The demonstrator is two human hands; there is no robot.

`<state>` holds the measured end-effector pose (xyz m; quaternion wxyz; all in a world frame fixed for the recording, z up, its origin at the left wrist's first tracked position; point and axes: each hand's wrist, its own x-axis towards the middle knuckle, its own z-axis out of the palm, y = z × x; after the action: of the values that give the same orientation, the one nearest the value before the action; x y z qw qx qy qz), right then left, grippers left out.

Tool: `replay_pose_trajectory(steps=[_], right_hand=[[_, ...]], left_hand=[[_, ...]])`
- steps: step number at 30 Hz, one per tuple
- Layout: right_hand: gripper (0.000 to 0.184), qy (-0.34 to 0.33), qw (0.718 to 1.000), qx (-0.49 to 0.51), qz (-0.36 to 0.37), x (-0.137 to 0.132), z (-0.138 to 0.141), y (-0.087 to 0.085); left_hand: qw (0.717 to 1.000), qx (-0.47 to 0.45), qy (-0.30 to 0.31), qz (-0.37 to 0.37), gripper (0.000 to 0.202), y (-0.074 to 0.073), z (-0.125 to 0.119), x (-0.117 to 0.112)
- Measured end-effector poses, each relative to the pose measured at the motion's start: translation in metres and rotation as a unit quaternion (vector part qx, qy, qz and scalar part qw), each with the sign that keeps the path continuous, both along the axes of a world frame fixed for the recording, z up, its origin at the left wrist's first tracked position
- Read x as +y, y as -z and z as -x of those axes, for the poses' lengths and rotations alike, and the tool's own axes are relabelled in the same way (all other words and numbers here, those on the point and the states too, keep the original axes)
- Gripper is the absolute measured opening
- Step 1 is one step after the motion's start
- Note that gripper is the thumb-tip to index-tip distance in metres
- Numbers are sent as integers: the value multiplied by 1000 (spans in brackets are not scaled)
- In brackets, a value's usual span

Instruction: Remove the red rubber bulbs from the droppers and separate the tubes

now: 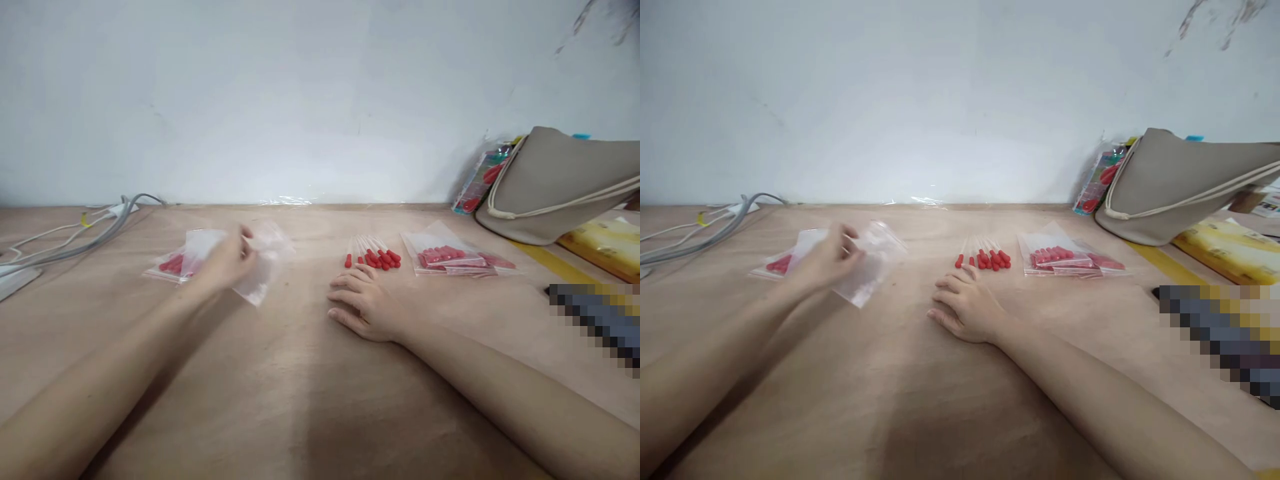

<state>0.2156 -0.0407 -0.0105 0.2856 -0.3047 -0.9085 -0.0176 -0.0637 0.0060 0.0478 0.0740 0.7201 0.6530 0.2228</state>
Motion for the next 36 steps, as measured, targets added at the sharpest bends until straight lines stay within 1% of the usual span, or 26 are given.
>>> replay_pose_trajectory(steps=[2, 3, 5, 7, 9, 10, 11, 12, 13, 14, 15, 16, 17, 18, 20, 22, 24, 26, 28, 30, 32, 34, 36], right_hand=[[26, 5, 1000, 4, 0, 0, 1, 1], [26, 6, 1000, 5, 0, 1, 1, 1], [24, 4, 1000, 8, 3, 1, 3, 1], [23, 0, 1000, 12, 4, 1, 4, 2], [23, -4, 1000, 16, 5, 2, 4, 2], [23, -5, 1000, 18, 6, 2, 4, 2], [23, -6, 1000, 20, 6, 2, 4, 2], [23, -6, 1000, 21, 7, 2, 3, 2], [23, -7, 1000, 22, 8, 2, 3, 2], [23, -7, 1000, 23, 9, 1, 2, 1], [23, -8, 1000, 23, 11, 1, 2, 1], [22, -9, 1000, 24, 13, 1, 2, 0], [22, -10, 1000, 26, 15, 1, 2, 0], [22, -10, 999, 28, 15, 1, 2, 0], [22, -11, 999, 29, 16, 1, 3, -1], [22, -13, 999, 29, 17, 2, 3, 0], [22, -14, 999, 28, 19, 2, 3, 0], [22, -13, 999, 30, 19, 2, 3, 1], [23, -12, 999, 30, 20, 3, 3, 1], [23, -11, 999, 31, 21, 3, 3, 2], [24, -12, 999, 33, 23, 4, 3, 3], [23, -14, 999, 35, 23, 4, 3, 4], [22, -14, 999, 39, 18, 5, 3, 6]], left_hand=[[992, 54, -113, -34, 35, -16, 26, 9], [985, 84, -146, -31, 33, -22, 40, 13], [970, 123, -209, -23, 32, -27, 64, 18], [961, 136, -241, 8, 36, -24, 80, 20], [958, 150, -245, 10, 48, -21, 85, 20], [959, 166, -227, -13, 53, -20, 84, 19], [963, 191, -187, -44, 55, -21, 82, 16], [965, 222, -119, -73, 53, -22, 79, 13], [962, 254, -29, -91, 47, -23, 74, 9], [951, 286, 73, -94, 39, -23, 70, 5], [930, 314, 169, -84, 31, -23, 66, 0], [907, 338, 242, -73, 26, -20, 63, -4], [886, 361, 282, -69, 24, -16, 61, -8], [873, 380, 297, -75, 26, -10, 60, -11], [862, 400, 292, -104, 27, 4, 62, -12], [868, 389, 281, -129, 22, 15, 67, -9], [883, 353, 275, -143, 21, 19, 70, -5], [901, 300, 268, -162, 23, 17, 68, -4], [921, 232, 245, -194, 21, 11, 60, -7], [941, 164, 206, -211, 19, 3, 46, -16], [959, 110, 172, -195, 18, -1, 30, -27], [967, 70, 175, -172, 19, 1, 12, -36], [965, 50, 203, -158, 18, 9, -6, -41]])
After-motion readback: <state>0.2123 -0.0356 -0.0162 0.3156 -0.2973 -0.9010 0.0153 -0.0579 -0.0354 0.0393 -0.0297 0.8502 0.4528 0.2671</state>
